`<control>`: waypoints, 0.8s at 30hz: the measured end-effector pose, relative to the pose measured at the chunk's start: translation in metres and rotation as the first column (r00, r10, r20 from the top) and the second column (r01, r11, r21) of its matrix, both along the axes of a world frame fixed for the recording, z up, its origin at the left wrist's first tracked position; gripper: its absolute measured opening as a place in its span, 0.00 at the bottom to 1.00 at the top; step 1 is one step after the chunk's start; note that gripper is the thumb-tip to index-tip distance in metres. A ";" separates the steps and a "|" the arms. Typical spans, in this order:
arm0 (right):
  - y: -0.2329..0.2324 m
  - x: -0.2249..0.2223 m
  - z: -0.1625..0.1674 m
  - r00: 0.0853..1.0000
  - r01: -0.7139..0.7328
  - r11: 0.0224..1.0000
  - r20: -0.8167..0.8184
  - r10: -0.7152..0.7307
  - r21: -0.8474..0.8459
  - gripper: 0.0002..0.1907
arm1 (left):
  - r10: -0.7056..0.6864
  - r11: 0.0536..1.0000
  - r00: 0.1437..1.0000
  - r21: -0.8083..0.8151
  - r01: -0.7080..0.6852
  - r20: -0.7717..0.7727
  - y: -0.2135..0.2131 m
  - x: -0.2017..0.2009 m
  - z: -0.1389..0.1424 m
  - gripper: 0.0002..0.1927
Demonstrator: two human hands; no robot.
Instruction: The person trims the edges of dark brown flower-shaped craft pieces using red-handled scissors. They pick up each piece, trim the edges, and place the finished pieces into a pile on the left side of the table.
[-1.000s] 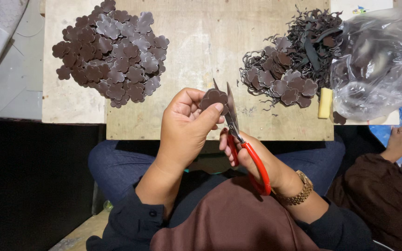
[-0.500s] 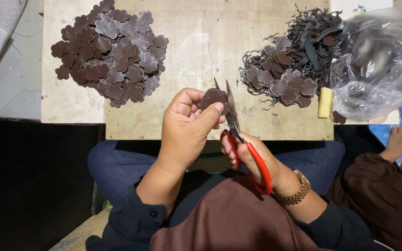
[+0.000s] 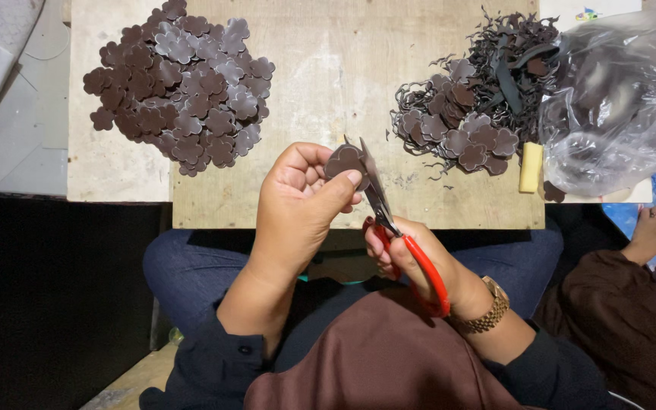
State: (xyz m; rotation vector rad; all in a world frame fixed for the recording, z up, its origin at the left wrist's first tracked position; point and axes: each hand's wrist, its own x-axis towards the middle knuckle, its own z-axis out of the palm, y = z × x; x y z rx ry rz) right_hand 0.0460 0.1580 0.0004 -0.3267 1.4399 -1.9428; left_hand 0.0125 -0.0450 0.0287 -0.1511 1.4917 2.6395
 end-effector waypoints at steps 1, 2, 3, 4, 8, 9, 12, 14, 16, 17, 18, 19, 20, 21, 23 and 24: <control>0.000 0.000 0.000 1.000 0.002 1.000 -0.003 -0.002 0.015 0.32 | -0.006 1.000 1.000 0.011 0.006 -0.006 -0.001 0.000 0.000 0.12; 0.000 0.000 0.000 1.000 0.000 1.000 0.004 0.000 0.008 0.32 | -0.006 1.000 1.000 0.008 0.006 -0.005 -0.001 -0.001 0.001 0.13; 0.000 -0.001 0.000 1.000 -0.002 1.000 0.011 0.002 0.000 0.32 | -0.006 1.000 1.000 0.005 0.006 -0.005 -0.002 -0.001 0.001 0.13; 0.000 -0.001 0.001 1.000 -0.005 1.000 0.018 0.005 -0.008 0.32 | -0.005 1.000 1.000 0.002 0.005 -0.004 -0.002 -0.001 0.001 0.14; -0.001 0.000 0.002 1.000 -0.015 1.000 0.012 0.015 -0.007 0.32 | 0.000 1.000 1.000 -0.001 0.000 -0.026 -0.004 -0.003 0.001 0.14; -0.001 0.000 0.002 1.000 -0.012 1.000 0.006 0.012 0.007 0.32 | 0.004 1.000 1.000 0.000 -0.004 -0.029 -0.005 -0.003 0.001 0.14; 0.000 0.000 0.003 1.000 -0.012 1.000 -0.019 0.012 0.025 0.31 | 0.006 1.000 1.000 -0.005 -0.007 -0.028 -0.005 -0.004 0.000 0.14; 0.000 0.000 0.003 1.000 -0.017 0.999 -0.023 0.018 0.035 0.32 | 0.006 1.000 1.000 -0.014 -0.006 -0.017 -0.006 -0.004 0.000 0.14; 0.001 -0.001 0.003 1.000 -0.025 0.998 -0.014 0.026 0.053 0.32 | 0.004 1.000 1.000 -0.025 -0.004 0.001 -0.007 -0.004 0.000 0.15; 0.000 -0.002 0.003 0.999 -0.036 0.998 -0.032 0.038 0.048 0.33 | 0.000 0.999 1.000 -0.035 0.000 -0.005 -0.008 -0.004 0.000 0.15; 0.000 -0.003 0.003 0.998 -0.047 0.998 -0.050 0.049 0.043 0.34 | -0.004 0.999 1.000 -0.045 0.004 -0.010 -0.009 -0.004 0.000 0.16; -0.001 -0.004 0.003 0.996 -0.058 0.998 -0.068 0.061 0.038 0.34 | -0.009 0.998 1.000 -0.055 0.008 -0.016 -0.010 -0.003 0.000 0.16; 0.000 -0.004 0.004 0.993 -0.064 0.997 -0.094 0.068 0.048 0.35 | -0.013 0.998 1.000 -0.069 0.011 -0.018 -0.009 -0.003 0.000 0.17; 0.000 -0.004 0.004 0.990 -0.069 0.996 -0.119 0.076 0.058 0.36 | -0.016 0.996 1.000 -0.083 0.014 -0.021 -0.009 -0.003 0.000 0.17; 0.000 -0.005 0.005 0.985 -0.074 0.995 -0.149 0.083 0.065 0.37 | -0.017 0.995 1.000 -0.095 0.016 -0.017 -0.007 -0.003 -0.001 0.17; 0.000 -0.005 0.004 0.985 -0.073 0.995 -0.155 0.082 0.062 0.37 | -0.015 0.996 1.000 -0.093 0.014 -0.012 -0.006 -0.003 -0.001 0.18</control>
